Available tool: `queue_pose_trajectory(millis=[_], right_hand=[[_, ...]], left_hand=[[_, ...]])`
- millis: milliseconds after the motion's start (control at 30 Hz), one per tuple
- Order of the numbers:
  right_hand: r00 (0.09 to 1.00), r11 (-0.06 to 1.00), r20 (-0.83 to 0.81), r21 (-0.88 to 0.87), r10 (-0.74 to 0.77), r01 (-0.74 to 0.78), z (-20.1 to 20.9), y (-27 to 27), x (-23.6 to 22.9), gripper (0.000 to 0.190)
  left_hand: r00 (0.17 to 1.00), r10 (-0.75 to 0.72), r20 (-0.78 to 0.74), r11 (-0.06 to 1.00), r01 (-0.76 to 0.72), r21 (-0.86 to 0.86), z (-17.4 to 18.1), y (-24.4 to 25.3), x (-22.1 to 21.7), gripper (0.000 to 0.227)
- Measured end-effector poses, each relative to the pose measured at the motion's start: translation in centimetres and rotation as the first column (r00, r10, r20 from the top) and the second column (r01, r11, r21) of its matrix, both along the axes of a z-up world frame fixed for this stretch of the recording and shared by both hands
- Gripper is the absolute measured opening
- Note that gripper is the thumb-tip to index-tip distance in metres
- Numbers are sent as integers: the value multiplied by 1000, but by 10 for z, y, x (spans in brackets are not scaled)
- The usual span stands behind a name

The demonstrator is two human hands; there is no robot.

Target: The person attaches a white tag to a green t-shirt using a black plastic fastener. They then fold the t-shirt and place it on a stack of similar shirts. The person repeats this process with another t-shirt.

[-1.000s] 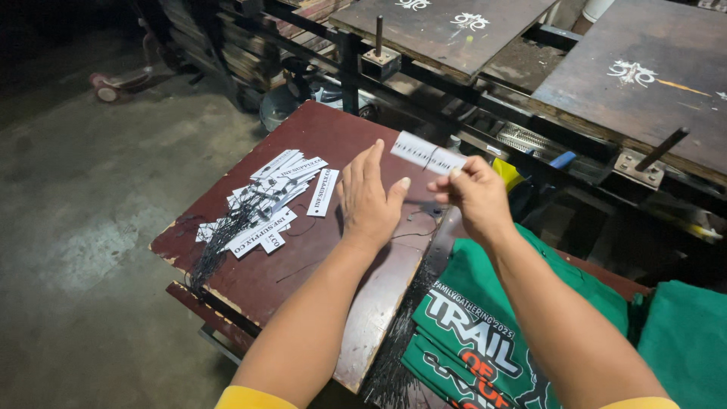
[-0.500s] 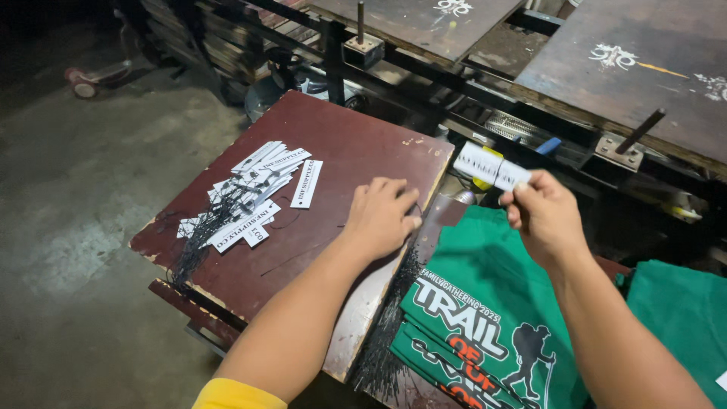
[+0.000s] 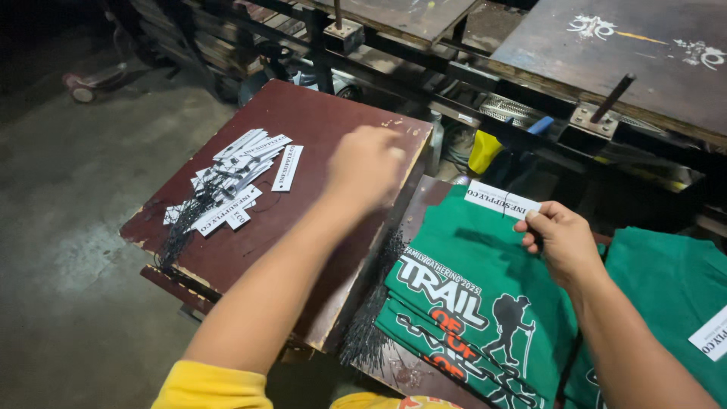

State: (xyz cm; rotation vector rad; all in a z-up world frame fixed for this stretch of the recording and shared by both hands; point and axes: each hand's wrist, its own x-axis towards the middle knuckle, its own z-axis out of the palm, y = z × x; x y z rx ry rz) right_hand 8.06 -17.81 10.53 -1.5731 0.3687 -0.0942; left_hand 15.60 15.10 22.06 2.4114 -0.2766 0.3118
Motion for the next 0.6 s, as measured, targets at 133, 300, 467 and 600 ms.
queue_pose_trajectory(millis=[133, 300, 467, 600], right_hand=[[997, 996, -31, -54, 75, -77, -29, -15, -5, 5], [994, 990, 13, -88, 111, -109, -75, -36, -6, 7], [983, 984, -121, -88, 141, -152, -73, -39, -26, 17], [982, 980, -131, -122, 138, -154, -79, -43, -25, 24]], left_hand=[[986, -165, -26, 887, 160, 434, -17, -113, -40, 20], [933, -342, -112, 900, 359, 247, -116, -201, -48, 34], [905, -354, -238, 916, 386, 106, -164, -185, -44, 18], [921, -268, -284, 958, 286, 24, -190, -166, -33, 25]])
